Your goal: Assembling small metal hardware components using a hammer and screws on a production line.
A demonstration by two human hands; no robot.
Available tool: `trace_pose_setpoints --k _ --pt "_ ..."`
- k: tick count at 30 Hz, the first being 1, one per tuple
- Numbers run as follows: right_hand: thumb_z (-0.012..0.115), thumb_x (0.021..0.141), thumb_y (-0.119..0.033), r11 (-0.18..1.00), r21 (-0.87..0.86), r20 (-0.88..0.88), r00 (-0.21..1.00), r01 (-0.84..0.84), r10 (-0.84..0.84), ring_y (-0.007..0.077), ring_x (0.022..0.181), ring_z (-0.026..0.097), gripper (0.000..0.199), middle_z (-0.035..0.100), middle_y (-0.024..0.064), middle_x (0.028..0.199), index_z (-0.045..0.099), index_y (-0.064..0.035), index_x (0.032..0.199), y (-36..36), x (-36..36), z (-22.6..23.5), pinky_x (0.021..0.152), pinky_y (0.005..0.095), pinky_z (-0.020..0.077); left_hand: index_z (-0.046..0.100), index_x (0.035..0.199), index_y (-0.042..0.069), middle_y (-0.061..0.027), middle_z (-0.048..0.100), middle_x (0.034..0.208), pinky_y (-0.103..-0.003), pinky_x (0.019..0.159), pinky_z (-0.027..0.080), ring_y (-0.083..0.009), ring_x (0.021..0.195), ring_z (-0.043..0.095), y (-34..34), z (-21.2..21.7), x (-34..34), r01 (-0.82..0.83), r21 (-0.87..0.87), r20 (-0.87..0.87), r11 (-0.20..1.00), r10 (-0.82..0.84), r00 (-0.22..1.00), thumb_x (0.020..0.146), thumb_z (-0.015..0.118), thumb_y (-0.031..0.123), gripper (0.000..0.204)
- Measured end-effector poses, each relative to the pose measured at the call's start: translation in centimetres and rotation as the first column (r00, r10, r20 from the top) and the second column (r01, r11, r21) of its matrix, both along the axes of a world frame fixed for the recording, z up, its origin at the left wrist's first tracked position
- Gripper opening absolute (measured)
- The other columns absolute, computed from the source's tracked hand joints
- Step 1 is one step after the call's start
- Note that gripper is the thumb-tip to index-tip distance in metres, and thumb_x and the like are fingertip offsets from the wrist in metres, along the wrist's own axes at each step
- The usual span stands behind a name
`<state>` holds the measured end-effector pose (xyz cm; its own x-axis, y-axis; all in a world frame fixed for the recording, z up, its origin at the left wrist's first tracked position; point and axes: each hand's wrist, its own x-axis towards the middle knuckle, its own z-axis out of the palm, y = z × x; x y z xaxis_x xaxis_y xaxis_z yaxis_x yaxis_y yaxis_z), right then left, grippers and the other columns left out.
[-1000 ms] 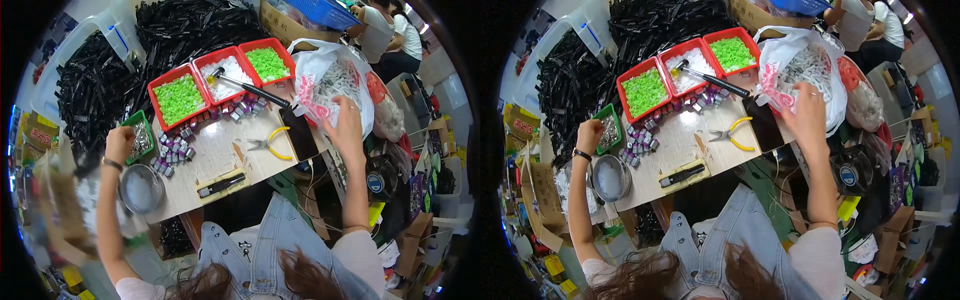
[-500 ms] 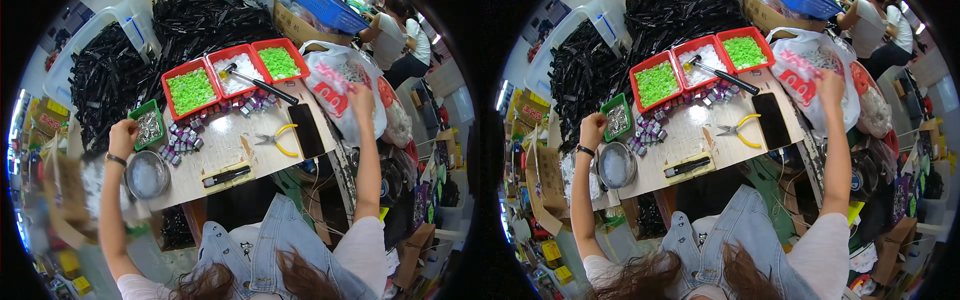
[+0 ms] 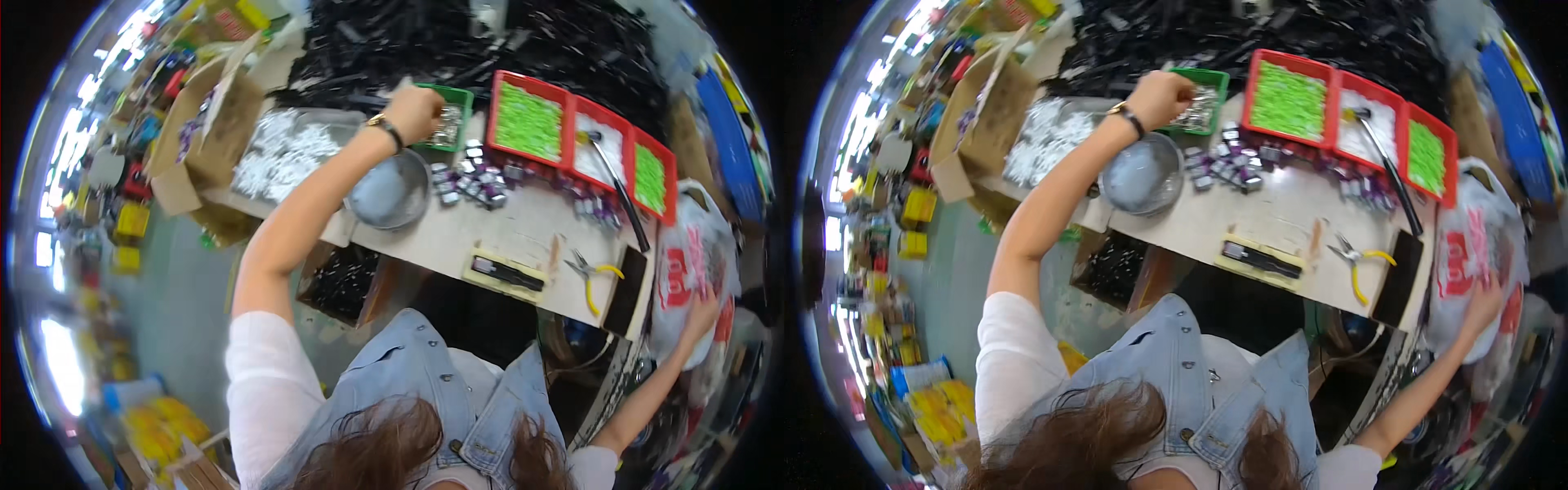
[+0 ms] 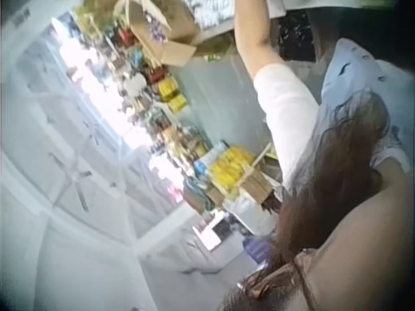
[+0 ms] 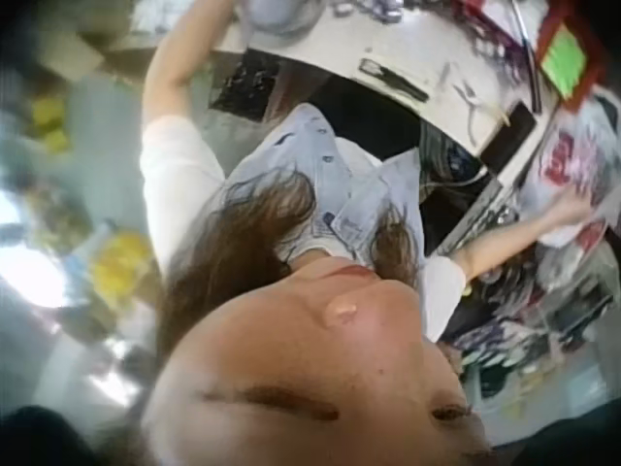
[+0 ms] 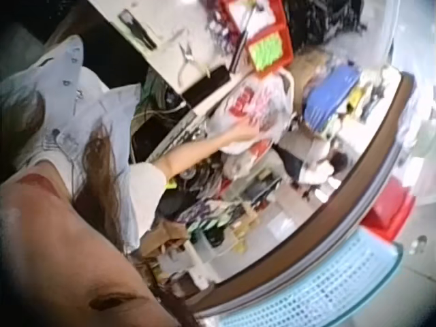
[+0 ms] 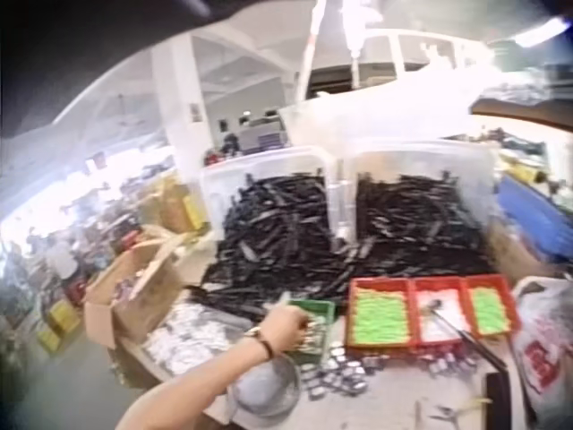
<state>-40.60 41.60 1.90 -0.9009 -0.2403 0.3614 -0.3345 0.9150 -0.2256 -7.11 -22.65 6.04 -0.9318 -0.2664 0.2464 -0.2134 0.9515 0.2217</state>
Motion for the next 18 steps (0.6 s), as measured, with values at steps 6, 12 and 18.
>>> trace_pose_setpoints --k 6,12,18 --pt "0.072 0.081 -0.012 0.945 -0.037 -0.341 0.893 -0.325 0.294 0.0272 0.124 0.05 0.061 0.053 0.016 0.134 0.048 -0.0043 0.136 -8.9 4.7 6.2 0.102 0.0369 0.0405 0.07 0.079 0.006 -0.0138 0.068 0.074 -0.038 0.065 0.053 -0.0311 0.071 0.067 -1.0 -1.2 1.8 0.03 0.0 -0.039 1.0 -0.03 0.999 0.074 0.065 0.014 0.011" --pt "0.069 0.084 -0.01 0.682 -0.522 0.048 0.78 -0.513 0.623 0.0125 0.076 0.061 0.028 0.065 0.0063 0.083 0.067 -0.0063 0.112 -30.6 17.2 6.7 0.07 0.027 0.0478 0.068 0.076 0.005 -0.0169 0.067 0.076 -0.042 0.068 0.053 -0.0346 0.073 0.066 -0.6 -0.5 0.1 0.024 -0.042 0.018 0.999 -0.024 1.0 0.072 0.061 0.01 0.009" --pt "0.063 0.076 -0.01 0.712 -0.18 -0.006 0.724 -0.679 0.69 0.0357 0.084 0.067 0.027 0.068 0.0214 0.089 0.07 -0.0037 0.101 -45.0 13.4 -0.5 0.074 0.0449 0.0526 0.064 0.072 0.002 -0.0203 0.063 0.074 -0.048 0.069 0.05 -0.0393 0.077 0.063 -1.2 -1.1 0.3 0.044 -0.108 0.104 0.993 -0.033 0.994 0.074 0.055 0.005 0.01"
